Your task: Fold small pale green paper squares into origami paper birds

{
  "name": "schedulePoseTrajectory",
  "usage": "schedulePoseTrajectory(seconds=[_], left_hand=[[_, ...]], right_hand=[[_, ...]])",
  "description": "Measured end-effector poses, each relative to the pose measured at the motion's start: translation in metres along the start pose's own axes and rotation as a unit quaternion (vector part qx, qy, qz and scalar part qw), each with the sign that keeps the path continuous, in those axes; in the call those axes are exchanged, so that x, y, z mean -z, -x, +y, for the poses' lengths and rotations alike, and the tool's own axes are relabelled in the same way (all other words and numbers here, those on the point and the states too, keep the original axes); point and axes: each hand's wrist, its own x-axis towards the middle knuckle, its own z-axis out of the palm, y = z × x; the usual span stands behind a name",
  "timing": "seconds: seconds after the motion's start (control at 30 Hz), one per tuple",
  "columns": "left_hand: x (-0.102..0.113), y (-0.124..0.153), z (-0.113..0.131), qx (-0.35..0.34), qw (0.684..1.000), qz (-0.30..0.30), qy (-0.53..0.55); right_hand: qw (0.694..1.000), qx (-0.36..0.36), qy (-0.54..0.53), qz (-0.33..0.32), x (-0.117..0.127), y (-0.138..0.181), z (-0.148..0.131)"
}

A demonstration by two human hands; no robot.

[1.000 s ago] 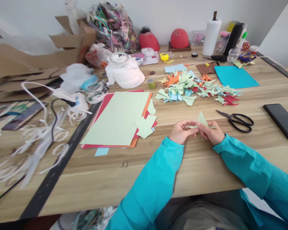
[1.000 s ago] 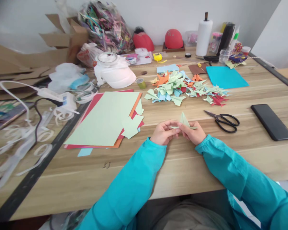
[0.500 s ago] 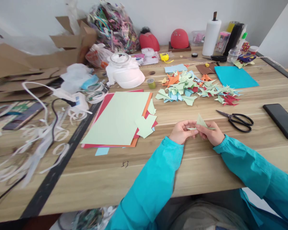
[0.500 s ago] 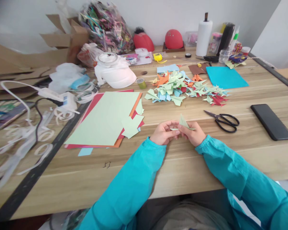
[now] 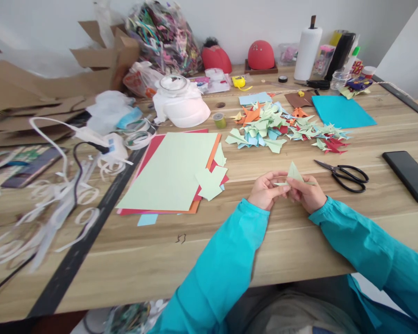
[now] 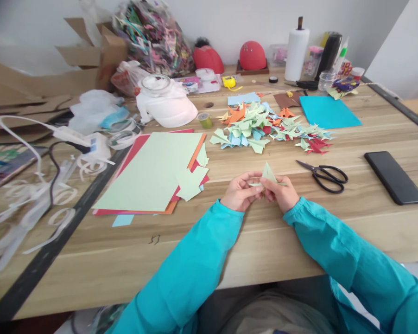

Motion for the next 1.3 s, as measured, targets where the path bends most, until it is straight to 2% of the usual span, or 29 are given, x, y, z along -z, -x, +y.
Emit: schedulePoseTrajectory(seconds=[0.23,0.6,0.73,1.0,1.17,1.3], left_hand=[[-0.003,0.002,0.002,0.004,0.999,0.022,-0.026],[0.001,0.000,-0.001,-0.009,1.000,0.010,-0.029],[0.002,0.000,-0.002,-0.029,0.998,0.002,-0.052],[0.000,0.002,0.002,-0.054,0.997,-0.044,-0.037],[0.001,0.001,0.000,-0.054,0.996,-0.025,-0.063],[0.004,0.001,-0.001,-0.064,0.994,-0.041,-0.077]], right_hand=[[1.000,-0.018,-0.012,0.021,0.002,-0.003,-0.003],[0.998,0.023,0.059,0.014,0.006,-0.003,0.003],[1.000,0.012,0.022,0.007,0.003,-0.002,0.000],[0.991,-0.071,-0.109,-0.032,-0.007,0.001,-0.011],[0.990,-0.068,-0.123,-0.023,-0.004,-0.001,-0.009],[0.992,-0.065,-0.105,-0.026,-0.005,0.000,-0.008]])
